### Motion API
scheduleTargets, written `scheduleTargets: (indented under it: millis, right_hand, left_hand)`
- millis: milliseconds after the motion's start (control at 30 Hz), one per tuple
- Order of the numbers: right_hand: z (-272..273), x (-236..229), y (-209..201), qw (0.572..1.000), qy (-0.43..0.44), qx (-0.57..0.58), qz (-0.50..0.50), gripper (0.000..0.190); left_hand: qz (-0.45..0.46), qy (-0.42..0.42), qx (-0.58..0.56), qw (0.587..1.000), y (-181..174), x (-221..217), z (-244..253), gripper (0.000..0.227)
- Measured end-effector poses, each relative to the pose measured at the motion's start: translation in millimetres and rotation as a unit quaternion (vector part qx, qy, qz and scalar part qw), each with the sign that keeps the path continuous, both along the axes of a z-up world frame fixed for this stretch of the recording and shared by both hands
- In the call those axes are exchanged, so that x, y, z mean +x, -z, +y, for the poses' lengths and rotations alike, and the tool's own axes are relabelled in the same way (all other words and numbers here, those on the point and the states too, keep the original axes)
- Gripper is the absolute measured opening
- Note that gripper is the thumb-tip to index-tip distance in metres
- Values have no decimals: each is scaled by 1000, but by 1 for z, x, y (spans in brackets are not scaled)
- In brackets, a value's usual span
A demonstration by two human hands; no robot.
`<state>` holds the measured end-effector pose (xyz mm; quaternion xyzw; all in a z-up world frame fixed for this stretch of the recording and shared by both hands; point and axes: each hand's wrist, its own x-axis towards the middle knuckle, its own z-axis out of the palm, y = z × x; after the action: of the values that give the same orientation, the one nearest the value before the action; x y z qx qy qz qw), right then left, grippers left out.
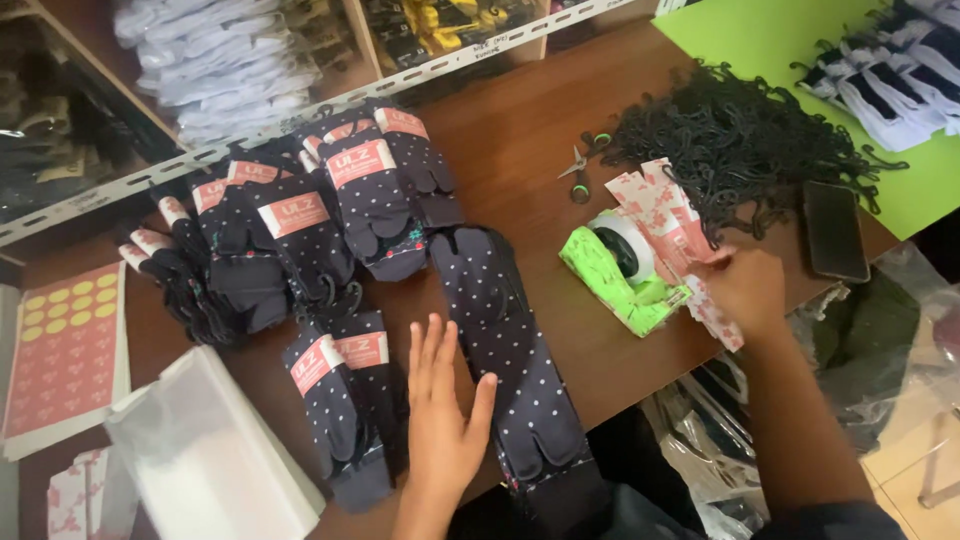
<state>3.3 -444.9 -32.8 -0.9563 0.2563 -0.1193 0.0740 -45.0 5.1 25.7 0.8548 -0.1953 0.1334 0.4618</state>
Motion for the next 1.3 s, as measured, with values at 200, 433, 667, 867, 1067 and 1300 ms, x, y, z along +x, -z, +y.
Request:
scheduleTargets:
  millis: [200,433,667,867,1067,1300]
  right_hand:
    - [80,1,-90,952,-81,261,-135,17]
    - [193,40,-38,804,-389,428,139,27]
    - [196,26,-64,807,-321,433,241,54]
    - [187,14,-110,738,-591,325,14,27]
    - [214,-18,-188,762,-564,76,-309,18]
    - [196,-12,-36,798,-559,66,-216,17]
  left_hand:
    - [-49,-61,-103,992,-19,-11,9,56]
    - [-327,-117,-93,933,-31,-7,-7,23]
    - [356,-55,92,928,32,44,1,75]
    - [50,32,90,994,-45,29,14,32]
    - [-343,-36,212,914,-132,3,12,7]
    - [-225,77,297,925,29,6,1,20]
